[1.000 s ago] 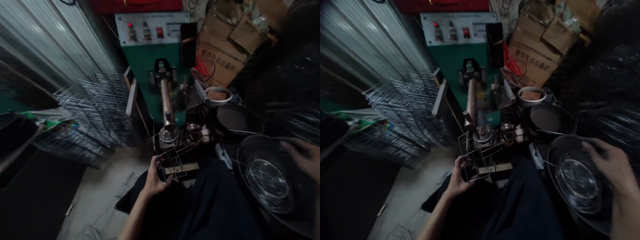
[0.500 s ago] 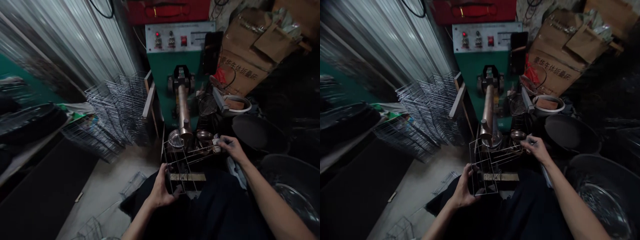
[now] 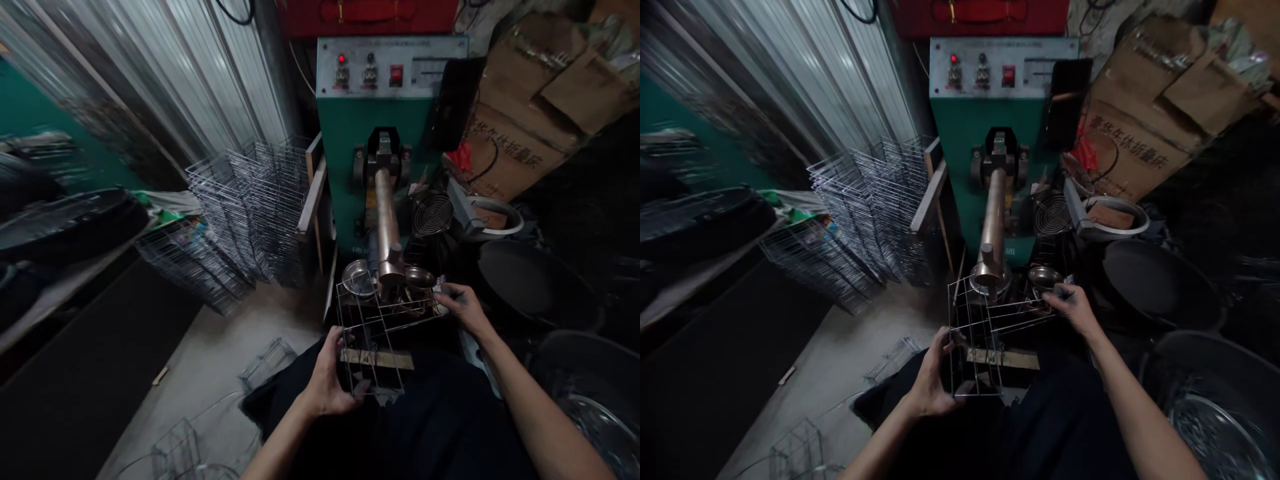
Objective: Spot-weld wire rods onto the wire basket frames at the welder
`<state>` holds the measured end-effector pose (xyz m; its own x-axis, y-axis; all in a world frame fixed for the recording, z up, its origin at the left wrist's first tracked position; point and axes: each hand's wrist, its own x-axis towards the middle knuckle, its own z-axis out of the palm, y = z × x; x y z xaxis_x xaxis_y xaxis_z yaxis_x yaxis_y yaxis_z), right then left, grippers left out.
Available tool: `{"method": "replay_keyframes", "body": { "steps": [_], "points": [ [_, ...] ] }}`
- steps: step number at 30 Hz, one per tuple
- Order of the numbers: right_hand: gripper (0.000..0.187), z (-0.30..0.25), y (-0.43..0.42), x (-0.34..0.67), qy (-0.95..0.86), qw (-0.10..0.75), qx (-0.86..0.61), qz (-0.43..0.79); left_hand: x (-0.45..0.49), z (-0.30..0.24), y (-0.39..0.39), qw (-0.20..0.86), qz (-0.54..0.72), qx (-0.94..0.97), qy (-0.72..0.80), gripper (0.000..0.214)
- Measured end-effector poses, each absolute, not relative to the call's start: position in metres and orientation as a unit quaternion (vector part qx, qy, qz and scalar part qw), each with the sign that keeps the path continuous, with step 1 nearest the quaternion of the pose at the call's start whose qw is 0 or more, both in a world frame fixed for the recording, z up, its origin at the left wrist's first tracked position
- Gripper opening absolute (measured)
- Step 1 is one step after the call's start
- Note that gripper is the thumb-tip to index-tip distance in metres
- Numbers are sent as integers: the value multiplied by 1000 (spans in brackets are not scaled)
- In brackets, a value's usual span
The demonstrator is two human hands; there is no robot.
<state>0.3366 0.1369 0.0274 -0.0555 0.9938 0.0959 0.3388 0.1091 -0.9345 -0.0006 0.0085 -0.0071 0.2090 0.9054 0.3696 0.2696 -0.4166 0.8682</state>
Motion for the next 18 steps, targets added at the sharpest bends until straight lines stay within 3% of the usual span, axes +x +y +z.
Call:
{"method": "replay_keyframes", "body": {
  "steps": [9,18],
  "points": [
    [53,26,144,337,-606,421,-550,390,-3,-7,19,349,466,707,401,89],
    [53,27,150,342,-609,420,-548,391,2,-16,27,350,487,697,393,96]
  ]
}}
